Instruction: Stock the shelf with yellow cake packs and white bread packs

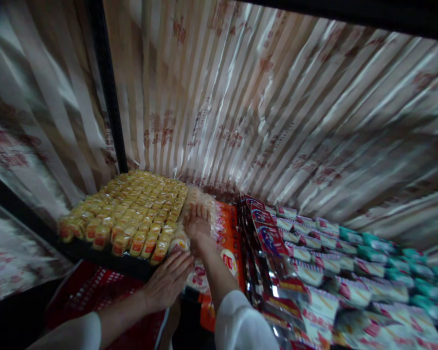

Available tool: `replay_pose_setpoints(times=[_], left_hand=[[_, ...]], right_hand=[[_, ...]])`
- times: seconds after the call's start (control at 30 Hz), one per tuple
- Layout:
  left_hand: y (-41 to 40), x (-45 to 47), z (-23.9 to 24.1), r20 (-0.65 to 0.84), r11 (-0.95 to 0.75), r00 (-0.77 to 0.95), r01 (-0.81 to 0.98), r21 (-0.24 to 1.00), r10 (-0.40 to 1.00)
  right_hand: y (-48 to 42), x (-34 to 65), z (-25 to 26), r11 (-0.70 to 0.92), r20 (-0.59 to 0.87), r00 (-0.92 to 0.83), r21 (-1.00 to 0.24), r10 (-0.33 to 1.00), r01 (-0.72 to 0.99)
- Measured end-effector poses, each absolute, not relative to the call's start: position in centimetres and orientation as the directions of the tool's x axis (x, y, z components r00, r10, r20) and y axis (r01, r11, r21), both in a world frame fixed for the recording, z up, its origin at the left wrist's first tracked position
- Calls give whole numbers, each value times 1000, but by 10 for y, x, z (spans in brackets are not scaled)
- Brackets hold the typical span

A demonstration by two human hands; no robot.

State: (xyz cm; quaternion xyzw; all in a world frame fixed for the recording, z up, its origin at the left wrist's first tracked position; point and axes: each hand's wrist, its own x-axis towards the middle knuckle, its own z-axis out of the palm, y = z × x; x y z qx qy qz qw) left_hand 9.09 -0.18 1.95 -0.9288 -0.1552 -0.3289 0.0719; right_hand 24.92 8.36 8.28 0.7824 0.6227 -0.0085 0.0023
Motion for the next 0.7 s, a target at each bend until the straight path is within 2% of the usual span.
replay_pose_setpoints(times=[0.2, 0.37, 0.47, 0.57, 0.7], left_hand=[[5, 94, 20, 619, -912, 703, 406, 53, 349], [3, 95, 21, 592, -899, 696, 422, 121, 406], [3, 94, 21, 560, -899, 717, 416, 134, 415], [4, 92, 19, 542, -900, 728, 411, 144, 419], [6, 90, 15, 561, -914, 729, 380, 144, 392]], right_hand=[[90, 245, 69, -193, 75, 194, -19, 978, 981], [92, 246, 73, -188, 12, 188, -40, 982, 981], [99, 252, 84, -195, -5, 195, -34, 981, 980], [113, 265, 91, -207, 48, 208, -20, 977, 978], [140, 283, 81, -266, 22, 266, -20, 964, 964]])
